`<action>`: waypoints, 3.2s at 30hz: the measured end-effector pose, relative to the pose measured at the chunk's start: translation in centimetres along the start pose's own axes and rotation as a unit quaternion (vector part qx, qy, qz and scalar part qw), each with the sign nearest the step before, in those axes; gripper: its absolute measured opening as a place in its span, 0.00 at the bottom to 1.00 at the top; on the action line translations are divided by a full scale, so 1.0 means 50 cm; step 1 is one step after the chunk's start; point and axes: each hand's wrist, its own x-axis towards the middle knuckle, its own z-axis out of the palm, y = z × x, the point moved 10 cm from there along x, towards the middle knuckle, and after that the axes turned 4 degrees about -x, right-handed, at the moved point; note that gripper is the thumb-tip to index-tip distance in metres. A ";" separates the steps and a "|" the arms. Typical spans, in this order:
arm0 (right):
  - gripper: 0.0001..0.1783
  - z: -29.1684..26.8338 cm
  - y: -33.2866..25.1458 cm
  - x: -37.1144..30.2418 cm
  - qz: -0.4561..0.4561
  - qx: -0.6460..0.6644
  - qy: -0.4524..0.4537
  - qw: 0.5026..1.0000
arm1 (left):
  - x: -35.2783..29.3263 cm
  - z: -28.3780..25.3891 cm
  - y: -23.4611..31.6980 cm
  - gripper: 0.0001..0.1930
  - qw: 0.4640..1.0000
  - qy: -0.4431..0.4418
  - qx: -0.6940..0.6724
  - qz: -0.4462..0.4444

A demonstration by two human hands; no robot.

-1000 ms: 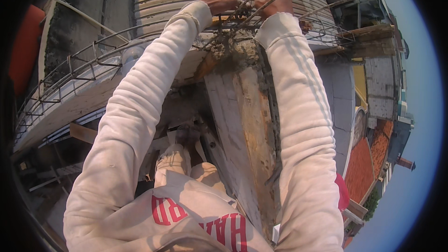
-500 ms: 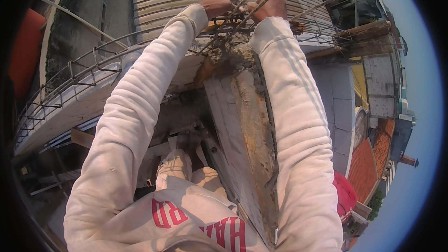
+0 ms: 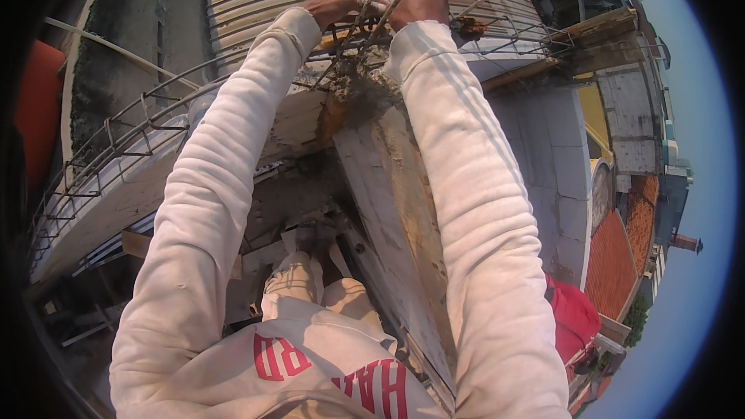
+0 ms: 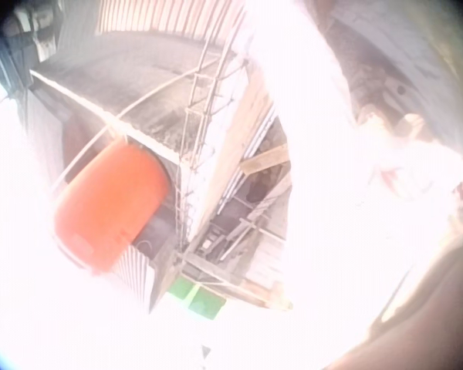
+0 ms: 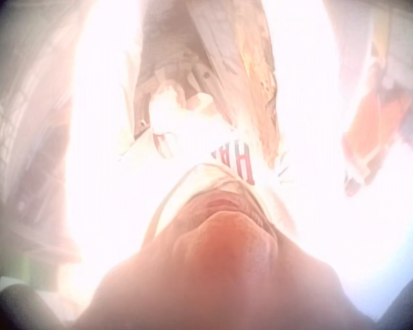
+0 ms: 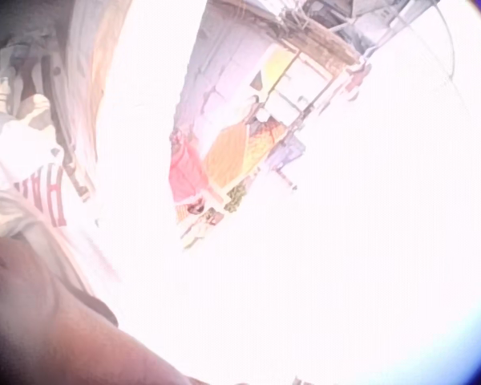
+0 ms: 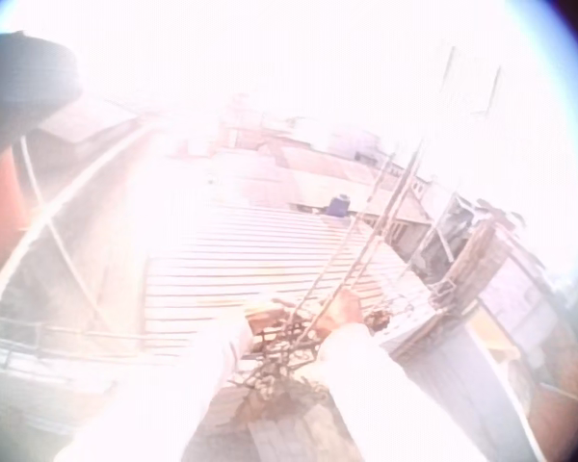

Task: The person handles a white rectangular light fixture and uses pliers to cut and twist wire ties on a rebar grid above a concrete beam. The person positions the fixture and secures it to the rebar structure.

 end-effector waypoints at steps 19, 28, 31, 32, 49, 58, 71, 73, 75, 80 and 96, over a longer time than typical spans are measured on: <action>0.17 0.001 -0.016 -0.020 -0.035 -0.107 -0.104 0.988 | 0.034 -0.008 -0.008 0.13 0.994 0.035 0.070 0.082; 0.16 -0.024 -0.022 -0.022 -0.016 -0.094 -0.046 0.994 | 0.041 -0.037 -0.065 0.23 0.998 0.040 -0.031 0.025; 0.16 -0.017 -0.003 -0.042 0.011 -0.110 -0.074 0.991 | 0.019 -0.015 -0.036 0.22 0.993 0.080 -0.085 0.002; 0.16 -0.026 -0.032 -0.056 -0.005 -0.107 -0.086 0.991 | 0.011 -0.032 -0.027 0.20 0.994 0.092 -0.057 0.018; 0.07 -0.025 -0.032 -0.054 -0.219 0.215 -0.223 0.925 | -0.003 -0.007 0.008 0.17 0.999 0.018 -0.002 0.049; 0.09 -0.107 0.013 -0.093 -0.115 0.234 -0.120 0.958 | 0.053 -0.002 -0.050 0.19 0.992 0.032 0.117 -0.032; 0.05 -0.487 -0.002 -0.359 -0.163 -0.213 0.019 0.963 | -0.181 -0.196 0.041 0.11 0.797 0.522 -0.244 0.181; 0.07 -0.524 -0.020 -0.422 -0.161 -0.159 0.034 0.973 | -0.296 -0.122 0.089 0.10 0.790 0.532 -0.250 0.174; 0.09 -0.511 -0.019 -0.476 -0.088 -0.111 -0.012 0.990 | -0.379 0.079 0.167 0.14 0.842 0.422 -0.327 0.082; 0.19 -0.352 -0.060 -0.676 0.123 0.109 -0.212 0.963 | -0.499 0.467 0.193 0.31 0.870 0.137 -0.470 -0.062; 0.25 -0.304 0.293 -0.904 0.399 0.005 -0.200 0.895 | -0.668 0.362 0.046 0.16 0.925 0.315 -0.204 -0.057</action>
